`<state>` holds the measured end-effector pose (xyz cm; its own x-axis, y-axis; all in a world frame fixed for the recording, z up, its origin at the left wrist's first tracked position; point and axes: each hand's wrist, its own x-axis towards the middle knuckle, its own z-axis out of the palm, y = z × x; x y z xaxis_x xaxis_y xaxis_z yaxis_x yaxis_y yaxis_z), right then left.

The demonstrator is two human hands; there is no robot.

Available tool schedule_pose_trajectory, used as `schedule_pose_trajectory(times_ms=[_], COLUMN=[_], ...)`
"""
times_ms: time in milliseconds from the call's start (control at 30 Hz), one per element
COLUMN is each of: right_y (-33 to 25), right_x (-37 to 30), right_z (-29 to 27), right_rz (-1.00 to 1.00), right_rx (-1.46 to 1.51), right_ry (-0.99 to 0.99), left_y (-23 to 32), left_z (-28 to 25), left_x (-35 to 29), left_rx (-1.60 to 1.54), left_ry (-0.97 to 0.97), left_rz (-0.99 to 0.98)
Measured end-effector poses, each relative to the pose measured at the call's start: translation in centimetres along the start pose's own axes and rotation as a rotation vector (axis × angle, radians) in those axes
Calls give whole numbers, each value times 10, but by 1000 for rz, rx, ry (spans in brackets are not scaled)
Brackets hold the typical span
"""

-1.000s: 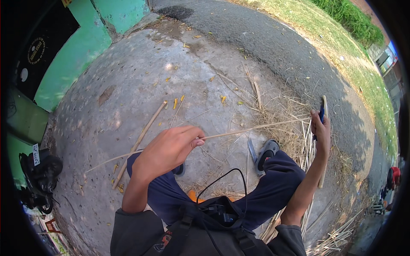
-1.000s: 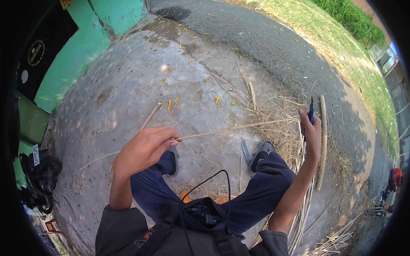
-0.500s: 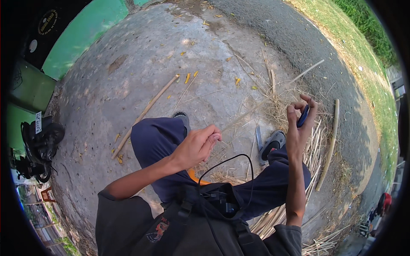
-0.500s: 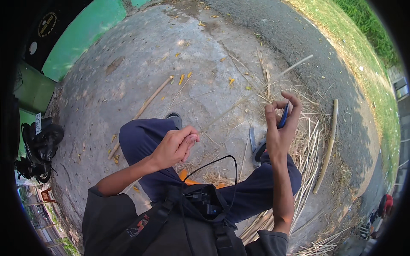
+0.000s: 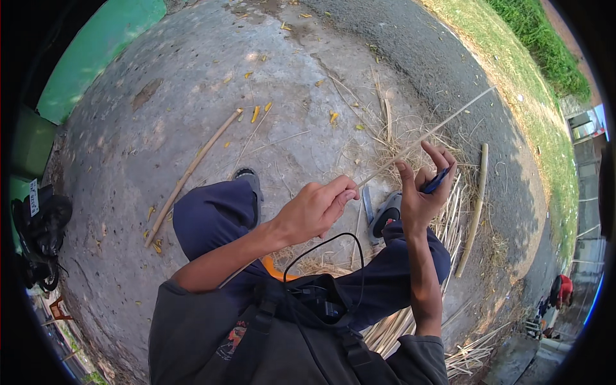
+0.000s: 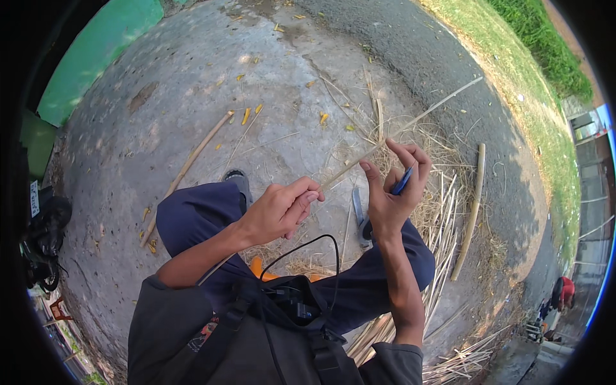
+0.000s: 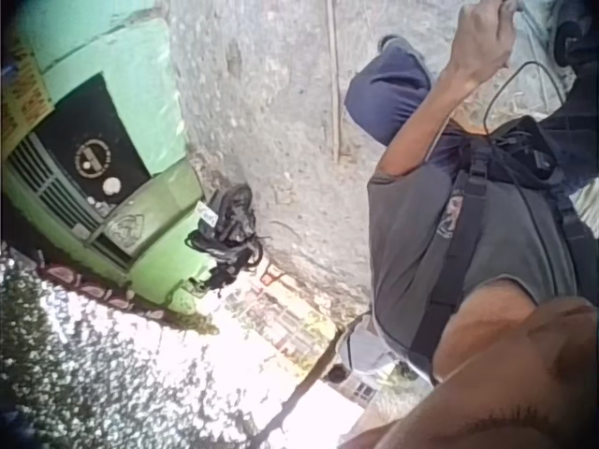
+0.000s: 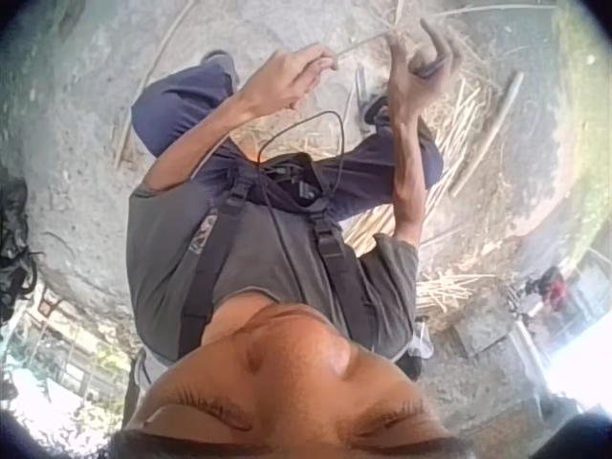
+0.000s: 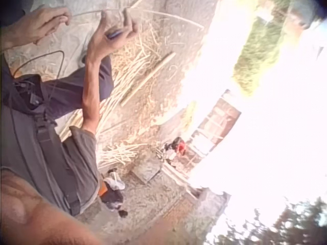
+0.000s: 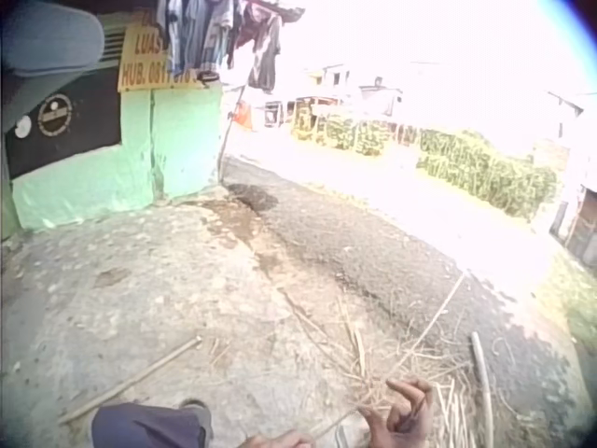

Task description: The person shaves a thin bamboo strip using a utility knife, periodically bending and testing its flexibility by hand.

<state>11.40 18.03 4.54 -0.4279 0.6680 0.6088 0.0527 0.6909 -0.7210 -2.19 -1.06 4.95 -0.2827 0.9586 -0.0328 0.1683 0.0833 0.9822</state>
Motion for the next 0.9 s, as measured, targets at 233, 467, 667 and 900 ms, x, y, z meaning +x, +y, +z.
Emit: schedule_pose_trajectory(times_ms=[233, 467, 667, 900], right_y=[5, 8, 8, 6], right_x=[-4, 3, 16, 32], right_z=[14, 19, 18, 13], right_rz=[585, 743, 735, 679], right_rx=[523, 762, 735, 699], right_ry=[-203, -348, -195, -160], left_y=[-26, -31, -25, -41], left_z=[16, 6, 0, 11], left_x=[-6, -13, -17, -24], left_rx=[40, 284, 250, 310], left_ry=[178, 316, 309, 245], left_rz=[240, 279, 251, 228])
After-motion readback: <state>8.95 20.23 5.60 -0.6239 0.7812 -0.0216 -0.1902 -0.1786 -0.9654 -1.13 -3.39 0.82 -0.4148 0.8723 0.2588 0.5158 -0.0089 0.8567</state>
